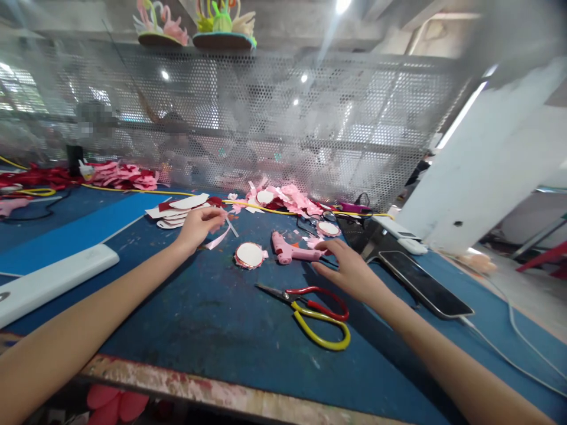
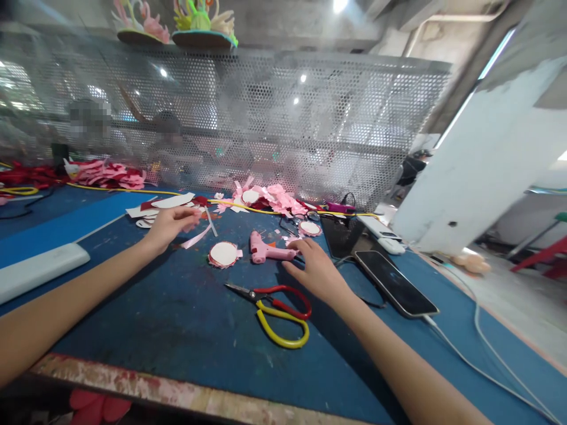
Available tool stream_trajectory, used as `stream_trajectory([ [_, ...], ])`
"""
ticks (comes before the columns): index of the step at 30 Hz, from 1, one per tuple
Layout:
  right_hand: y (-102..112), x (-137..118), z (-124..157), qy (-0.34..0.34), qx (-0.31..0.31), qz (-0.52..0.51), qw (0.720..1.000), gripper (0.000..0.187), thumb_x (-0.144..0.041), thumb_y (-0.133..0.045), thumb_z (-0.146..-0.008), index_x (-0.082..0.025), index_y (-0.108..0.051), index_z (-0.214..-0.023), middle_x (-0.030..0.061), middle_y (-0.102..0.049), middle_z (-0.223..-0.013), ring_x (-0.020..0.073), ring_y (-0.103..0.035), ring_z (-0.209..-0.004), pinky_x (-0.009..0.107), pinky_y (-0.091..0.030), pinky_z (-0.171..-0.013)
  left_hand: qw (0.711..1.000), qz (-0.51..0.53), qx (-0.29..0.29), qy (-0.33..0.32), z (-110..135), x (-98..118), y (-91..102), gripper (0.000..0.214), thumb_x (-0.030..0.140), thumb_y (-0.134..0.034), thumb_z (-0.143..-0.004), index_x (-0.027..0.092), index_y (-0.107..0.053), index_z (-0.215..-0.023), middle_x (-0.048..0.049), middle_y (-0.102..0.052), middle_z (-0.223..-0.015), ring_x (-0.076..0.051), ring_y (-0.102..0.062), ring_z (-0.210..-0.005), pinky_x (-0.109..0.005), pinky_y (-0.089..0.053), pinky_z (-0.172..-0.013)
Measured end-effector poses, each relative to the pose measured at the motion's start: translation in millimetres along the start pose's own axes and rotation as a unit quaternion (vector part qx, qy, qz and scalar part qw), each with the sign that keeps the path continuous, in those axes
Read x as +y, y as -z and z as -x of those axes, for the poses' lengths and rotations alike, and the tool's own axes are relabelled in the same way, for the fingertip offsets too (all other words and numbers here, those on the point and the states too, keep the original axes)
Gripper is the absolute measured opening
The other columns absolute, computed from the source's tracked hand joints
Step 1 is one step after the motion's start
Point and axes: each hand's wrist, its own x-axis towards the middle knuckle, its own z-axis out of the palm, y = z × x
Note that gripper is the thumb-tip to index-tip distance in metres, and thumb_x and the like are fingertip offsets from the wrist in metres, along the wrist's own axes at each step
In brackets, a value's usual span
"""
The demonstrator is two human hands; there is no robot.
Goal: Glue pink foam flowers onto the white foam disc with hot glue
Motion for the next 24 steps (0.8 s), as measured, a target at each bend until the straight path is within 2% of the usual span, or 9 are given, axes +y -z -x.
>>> stream_trajectory([
  [2,-11,6,-1,0.032,0.021,0.038,0.999,0.035,-0.031,-0.052,-0.08,-0.016,-0.053,-0.111,0.0126,-0.054,-0.113,0.0246,-0.05,-0.107,0.038,-0.038,-0.093,0.995,0.072,-0.045,0.051,10,7,-9.7,0.019,0.02,-0.069,-0.065,0.013,-0.064,-0.082,-0.0001,-0.063,-0.063,-0.007,-0.052,-0.05,-0.02,-0.041,-0.053],
  [5,-24,11,-4,0.057,0.026,0.083,0.995,0.042,-0.029,-0.053,-0.08,-0.016,-0.049,-0.12,0.0132,-0.051,-0.122,0.0254,-0.046,-0.114,0.04,-0.037,-0.096,0.969,0.166,-0.102,0.154,28,16,-25.4,0.032,0.015,-0.072,-0.061,0.014,-0.058,-0.09,-0.0036,-0.067,-0.078,-0.012,-0.063,-0.068,-0.022,-0.049,-0.063],
  [8,-32,13,-8,0.082,0.018,0.114,0.99,0.044,-0.03,-0.05,-0.083,-0.017,-0.047,-0.124,0.0135,-0.05,-0.127,0.0258,-0.045,-0.117,0.042,-0.036,-0.096,0.952,0.172,-0.157,0.2,45,25,-38.4,0.035,0.013,-0.073,-0.06,0.015,-0.056,-0.09,-0.0041,-0.067,-0.077,-0.014,-0.065,-0.071,-0.023,-0.05,-0.062],
  [11,-36,11,-11,0.09,-0.008,0.131,0.987,0.039,-0.024,-0.045,-0.084,-0.016,-0.048,-0.123,0.0132,-0.055,-0.121,0.0241,-0.048,-0.113,0.041,-0.037,-0.094,0.946,0.164,-0.184,0.209,57,30,-46.7,0.033,0.014,-0.073,-0.061,0.014,-0.056,-0.089,-0.004,-0.067,-0.075,-0.014,-0.065,-0.067,-0.022,-0.049,-0.06],
  [14,-35,7,-12,0.071,-0.019,0.163,0.984,0.041,-0.016,-0.044,-0.081,-0.013,-0.05,-0.122,0.0135,-0.058,-0.113,0.0234,-0.051,-0.105,0.036,-0.039,-0.089,0.946,0.164,-0.182,0.211,61,30,-50.2,0.029,0.017,-0.073,-0.062,0.013,-0.059,-0.087,-0.0043,-0.068,-0.073,-0.013,-0.064,-0.064,-0.023,-0.049,-0.062],
  [19,-24,-1,-9,0.02,0.029,0.216,0.976,0.045,-0.014,-0.051,-0.077,-0.018,-0.054,-0.121,0.0123,-0.062,-0.103,0.0282,-0.053,-0.098,0.038,-0.041,-0.083,0.958,0.141,-0.16,0.194,55,19,-47.5,0.023,0.022,-0.074,-0.061,0.011,-0.065,-0.08,-0.003,-0.066,-0.067,-0.011,-0.06,-0.058,-0.022,-0.046,-0.059],
  [21,-18,-3,-8,0.014,0.074,0.166,0.983,0.042,-0.016,-0.051,-0.078,-0.019,-0.056,-0.12,0.0119,-0.063,-0.103,0.0284,-0.053,-0.099,0.038,-0.041,-0.082,0.963,0.128,-0.153,0.181,52,16,-45.3,0.023,0.024,-0.073,-0.061,0.011,-0.066,-0.079,-0.0029,-0.066,-0.066,-0.01,-0.059,-0.057,-0.021,-0.046,-0.058],
  [24,-7,-9,-5,0.006,0.17,-0.013,0.985,0.041,-0.022,-0.052,-0.08,-0.018,-0.055,-0.121,0.0098,-0.062,-0.11,0.0251,-0.056,-0.099,0.037,-0.043,-0.084,0.966,0.117,-0.159,0.165,51,12,-43.5,0.021,0.027,-0.072,-0.064,0.011,-0.067,-0.077,-0.0025,-0.066,-0.064,-0.01,-0.058,-0.055,-0.021,-0.045,-0.056],
])
